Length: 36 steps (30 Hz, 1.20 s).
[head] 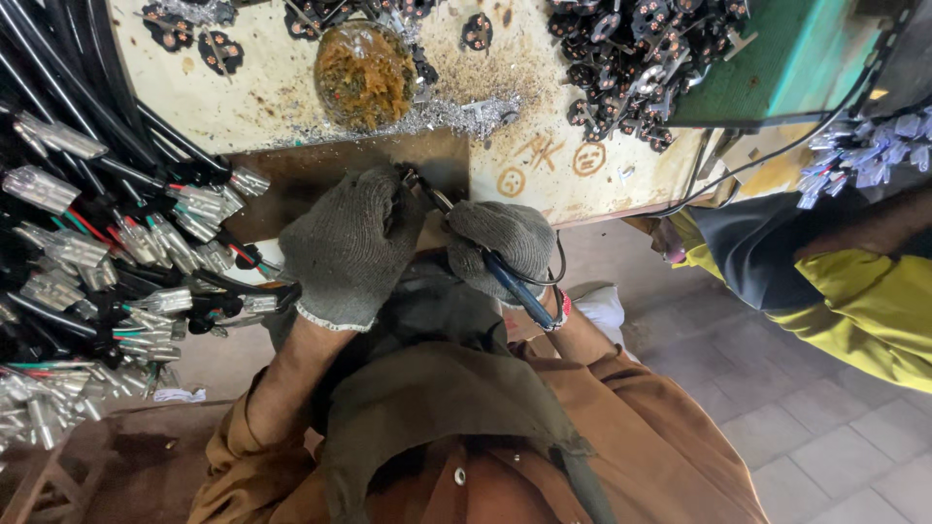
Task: The person solders electrical connectors at a workbench. They hold a wire and connector in one gloved hand, apply a soldering iron to the joint, dip the iron in a flux container, and place finished connectors with a pile of completed parts on the bench.
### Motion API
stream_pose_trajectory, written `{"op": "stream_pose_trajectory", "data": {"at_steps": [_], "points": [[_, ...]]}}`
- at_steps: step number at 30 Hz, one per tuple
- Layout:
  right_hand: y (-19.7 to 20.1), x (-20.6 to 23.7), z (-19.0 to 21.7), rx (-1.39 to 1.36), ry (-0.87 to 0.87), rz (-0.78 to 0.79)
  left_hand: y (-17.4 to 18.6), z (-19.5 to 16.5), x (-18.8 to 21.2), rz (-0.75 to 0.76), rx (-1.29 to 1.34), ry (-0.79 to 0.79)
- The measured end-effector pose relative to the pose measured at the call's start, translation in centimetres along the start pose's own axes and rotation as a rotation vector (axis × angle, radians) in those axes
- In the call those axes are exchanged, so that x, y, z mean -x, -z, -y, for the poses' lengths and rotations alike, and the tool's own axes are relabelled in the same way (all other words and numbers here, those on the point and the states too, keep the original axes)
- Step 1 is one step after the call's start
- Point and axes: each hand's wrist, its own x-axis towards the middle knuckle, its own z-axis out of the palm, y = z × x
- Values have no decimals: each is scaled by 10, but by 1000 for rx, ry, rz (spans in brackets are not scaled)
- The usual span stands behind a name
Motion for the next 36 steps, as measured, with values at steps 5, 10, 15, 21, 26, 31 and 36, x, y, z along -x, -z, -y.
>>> {"op": "stream_pose_trajectory", "data": {"at_steps": [5,10,15,21,26,31,36], "points": [[3,9,1,116,-173,111,1,1,0,23,-32,-8],[1,16,-1,67,-168,45,5,0,-1,69,-11,15],[1,17,-3,3,-167,66,6,-3,-5,91,-3,38],[2,15,-2,51,-207,74,7,-4,-6,78,7,31],[1,11,2,75,-182,91,8,-2,-5,92,29,24],[-1,9,4,28,-243,-3,6,-3,-3,32,24,-9],[0,5,7,87,-202,14,4,-1,-1,33,-2,21]]}}
